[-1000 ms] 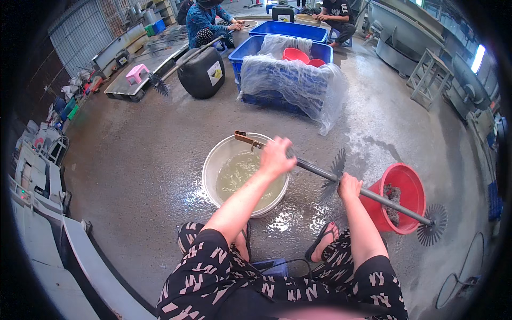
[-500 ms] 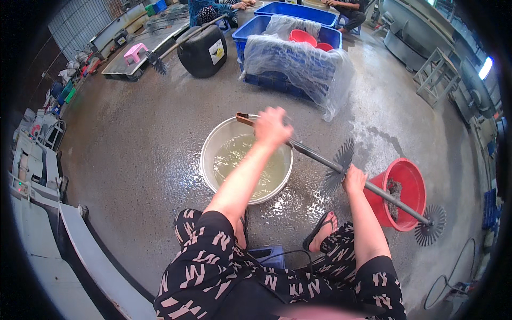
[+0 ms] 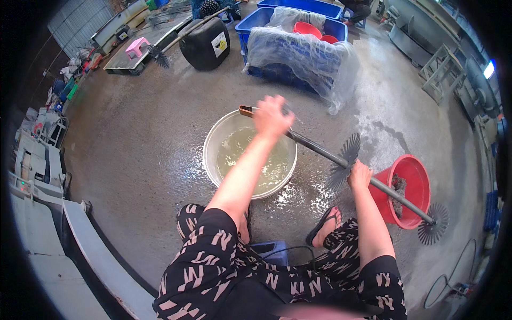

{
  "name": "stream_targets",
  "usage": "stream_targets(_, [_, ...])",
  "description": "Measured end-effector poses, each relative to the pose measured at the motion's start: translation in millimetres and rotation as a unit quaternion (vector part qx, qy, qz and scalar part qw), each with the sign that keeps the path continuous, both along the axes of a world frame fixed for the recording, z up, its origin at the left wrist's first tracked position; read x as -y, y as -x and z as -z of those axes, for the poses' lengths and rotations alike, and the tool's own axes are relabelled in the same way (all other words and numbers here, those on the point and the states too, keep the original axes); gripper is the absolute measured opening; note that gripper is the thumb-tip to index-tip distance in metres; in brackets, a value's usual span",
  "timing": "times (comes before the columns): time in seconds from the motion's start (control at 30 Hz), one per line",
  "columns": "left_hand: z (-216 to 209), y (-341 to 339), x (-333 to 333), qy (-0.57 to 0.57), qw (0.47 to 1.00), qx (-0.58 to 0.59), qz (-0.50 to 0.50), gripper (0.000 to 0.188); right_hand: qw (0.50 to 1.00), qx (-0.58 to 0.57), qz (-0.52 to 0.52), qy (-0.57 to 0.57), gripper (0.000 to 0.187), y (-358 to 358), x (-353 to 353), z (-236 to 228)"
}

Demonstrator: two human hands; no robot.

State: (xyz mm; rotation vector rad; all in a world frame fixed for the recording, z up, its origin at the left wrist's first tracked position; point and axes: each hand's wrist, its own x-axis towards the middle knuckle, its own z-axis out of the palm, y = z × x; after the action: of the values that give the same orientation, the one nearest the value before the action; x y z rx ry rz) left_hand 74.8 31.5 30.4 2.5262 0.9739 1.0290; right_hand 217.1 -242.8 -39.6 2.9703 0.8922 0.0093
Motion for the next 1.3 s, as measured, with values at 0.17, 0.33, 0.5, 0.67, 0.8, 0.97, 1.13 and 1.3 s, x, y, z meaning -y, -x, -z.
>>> stream_targets(0.17, [15.0,19.4,-30.7,-0.003,0.993,-0.072,-0.094,0.032,1.0,0.001,0.005,-0.002,0.016,2.2,-3.6,4.2])
stream_targets(0.33, [8.4,19.7,22.9,-0.126,0.977,-0.141,0.099,0.031,0.999,-0.026,0.019,-0.012,0.016,1.5,-4.5,-2.7])
stream_targets(0.5, [10.0,14.1,17.7,0.007,0.99,0.083,0.111,0.034,0.998,-0.054,0.033,0.026,0.016,-3.4,-8.6,-13.5])
stream_targets(0.67, [67.1,52.5,-49.5,0.131,0.967,0.202,-0.078,0.032,0.997,-0.072,0.028,0.028,0.017,-5.2,-13.5,-15.3])
stream_targets(0.8, [80.9,78.8,-31.3,0.249,0.955,-0.004,-0.161,0.031,0.997,-0.067,0.028,0.03,0.017,-3.2,-4.5,-10.8])
stream_targets(0.97, [66.2,64.9,-47.4,0.199,0.939,0.28,-0.035,0.028,0.997,-0.061,0.032,0.026,0.018,-7.0,-9.4,-10.4])
stream_targets(1.13, [83.4,81.1,-40.1,0.265,0.959,-0.074,-0.064,0.038,0.998,-0.049,0.023,0.009,0.017,-7.9,-5.9,-7.2])
stream_targets(1.3, [97.1,95.5,-34.1,0.351,0.884,-0.293,-0.096,0.064,0.998,-0.058,0.01,0.02,0.016,-0.7,-3.0,-12.7])
